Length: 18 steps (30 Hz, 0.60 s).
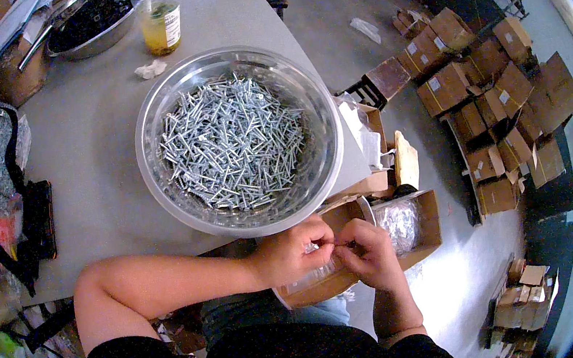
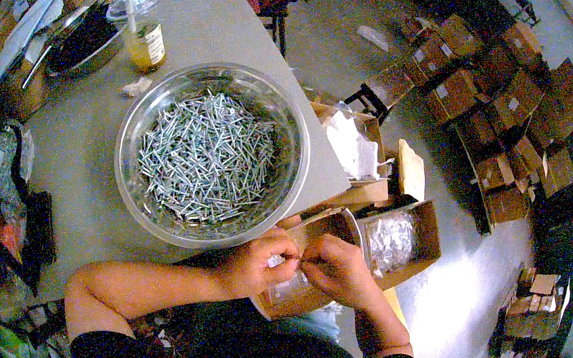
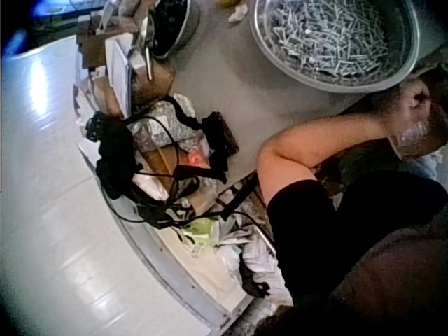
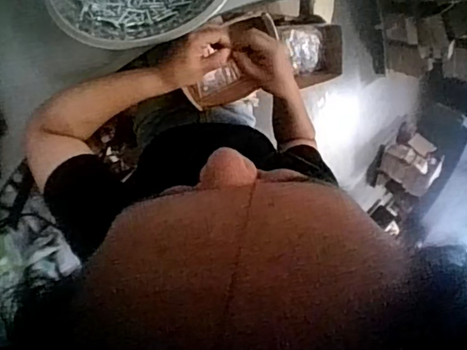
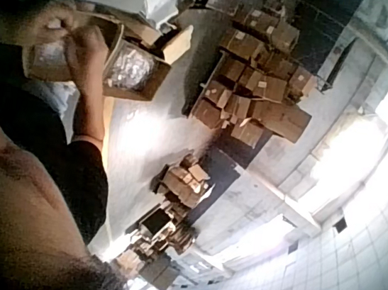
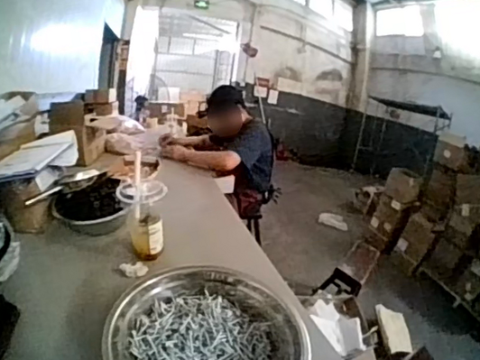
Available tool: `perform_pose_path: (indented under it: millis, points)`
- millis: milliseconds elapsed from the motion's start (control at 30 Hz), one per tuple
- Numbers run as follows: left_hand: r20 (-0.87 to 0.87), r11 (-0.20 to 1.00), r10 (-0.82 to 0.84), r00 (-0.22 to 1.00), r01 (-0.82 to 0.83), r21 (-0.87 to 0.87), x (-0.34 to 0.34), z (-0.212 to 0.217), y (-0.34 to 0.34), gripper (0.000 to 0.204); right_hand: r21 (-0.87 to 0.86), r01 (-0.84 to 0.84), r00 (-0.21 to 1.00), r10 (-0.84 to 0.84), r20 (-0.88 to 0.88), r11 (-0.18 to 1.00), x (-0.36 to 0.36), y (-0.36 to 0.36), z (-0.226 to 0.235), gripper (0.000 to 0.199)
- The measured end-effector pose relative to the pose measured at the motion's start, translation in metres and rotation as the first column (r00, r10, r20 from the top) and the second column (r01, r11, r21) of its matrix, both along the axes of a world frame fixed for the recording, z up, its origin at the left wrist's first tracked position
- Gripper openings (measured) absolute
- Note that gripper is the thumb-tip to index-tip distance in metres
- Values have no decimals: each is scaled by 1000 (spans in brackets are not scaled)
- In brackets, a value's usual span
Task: The person repeatedly picks individual nails from a large metal bowl and places them into a small plastic bag held in a cardboard box. The task involves repetitive one-at-a-time handling of the nails to fill the bag.
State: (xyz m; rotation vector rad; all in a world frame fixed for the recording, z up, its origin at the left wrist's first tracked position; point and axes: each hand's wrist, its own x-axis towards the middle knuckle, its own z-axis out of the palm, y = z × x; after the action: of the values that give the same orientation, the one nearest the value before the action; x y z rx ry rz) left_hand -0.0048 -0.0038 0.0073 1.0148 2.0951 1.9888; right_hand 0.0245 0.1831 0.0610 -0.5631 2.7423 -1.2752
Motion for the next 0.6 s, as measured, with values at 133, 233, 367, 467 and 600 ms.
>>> perform_pose_path:
  millis: [133,233,367,467,600]
  points:
    - [-19,995,-76,997,77,68,0,0,1,10,-62,-78,992,83,94,995,2,6,0,11]
    - [16,996,-75,997,74,55,1,0,1,11,-111,-86,990,97,98,990,3,15,-4,10]
    - [252,997,-73,965,63,45,5,-8,5,11,-80,34,999,-30,42,996,9,32,-12,11]
    - [323,996,-58,945,33,82,6,-13,8,15,189,309,950,-293,-106,932,14,70,-18,14]
    - [293,1000,-29,956,27,14,7,-18,8,25,421,574,818,-477,-321,702,14,102,-22,21]
